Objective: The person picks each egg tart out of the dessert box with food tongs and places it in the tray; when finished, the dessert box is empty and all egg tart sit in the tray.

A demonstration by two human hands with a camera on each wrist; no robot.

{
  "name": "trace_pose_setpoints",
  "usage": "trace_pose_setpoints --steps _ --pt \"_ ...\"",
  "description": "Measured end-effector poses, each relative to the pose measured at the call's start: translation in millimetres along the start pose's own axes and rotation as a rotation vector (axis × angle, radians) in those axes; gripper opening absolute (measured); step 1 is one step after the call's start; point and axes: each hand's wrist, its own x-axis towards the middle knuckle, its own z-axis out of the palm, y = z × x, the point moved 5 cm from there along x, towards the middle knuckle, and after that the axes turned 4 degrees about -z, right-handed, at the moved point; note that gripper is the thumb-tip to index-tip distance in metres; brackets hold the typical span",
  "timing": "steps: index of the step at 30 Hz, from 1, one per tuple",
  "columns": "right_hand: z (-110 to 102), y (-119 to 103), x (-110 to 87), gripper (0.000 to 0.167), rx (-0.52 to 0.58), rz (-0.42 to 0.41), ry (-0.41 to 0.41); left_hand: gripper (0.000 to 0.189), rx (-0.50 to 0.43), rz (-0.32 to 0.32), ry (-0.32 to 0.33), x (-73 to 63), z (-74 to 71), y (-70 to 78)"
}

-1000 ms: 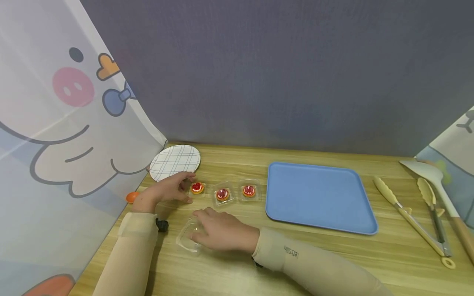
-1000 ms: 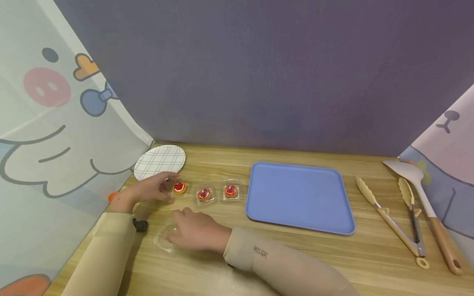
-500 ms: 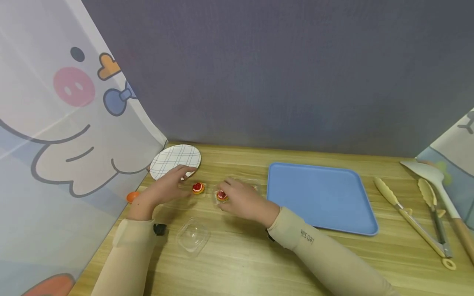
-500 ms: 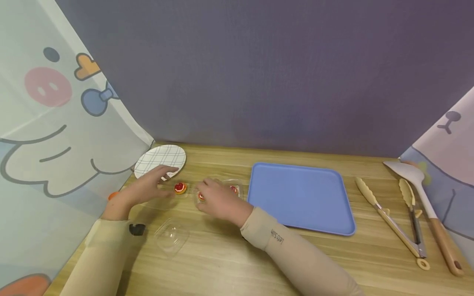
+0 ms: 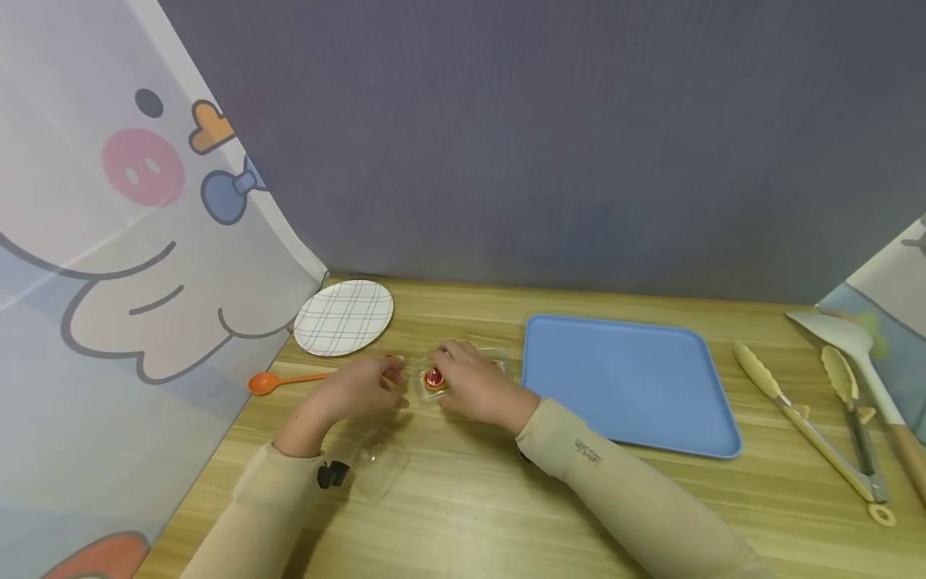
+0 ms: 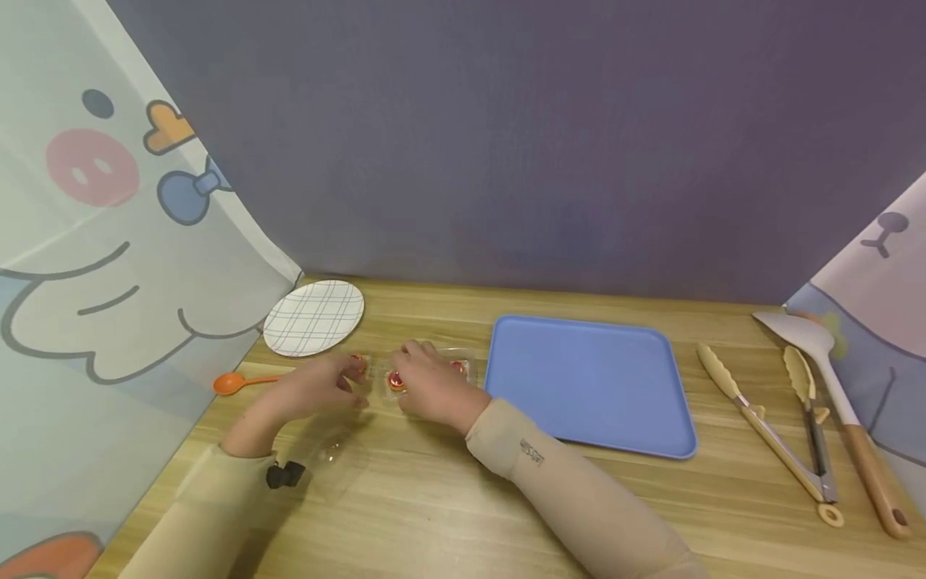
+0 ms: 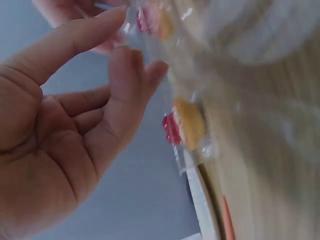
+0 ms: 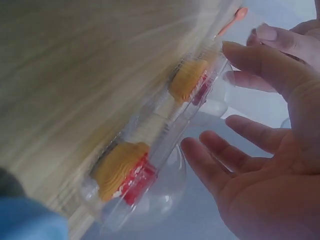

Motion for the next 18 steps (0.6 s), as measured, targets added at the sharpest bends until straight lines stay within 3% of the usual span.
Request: trace_pose_setpoints --steps 4,11,18 --pt "2.2 -2.3 5.2 0.072 -0.024 -0.026 -0.009 0.073 0.046 -0.014 0.005 4.1 6.8 3.3" --pt "5.7 -3.5 11.0 0.072 -0.068 -0.023 -0.008 0.091 0.007 -0.059 -0.005 15.7 14.7 1.4" --pt "6.8 -4.3 11.6 0.064 -0.085 -0.023 0.006 0.104 -0.078 -0.012 -0.01 26.9 19.1 -2.1"
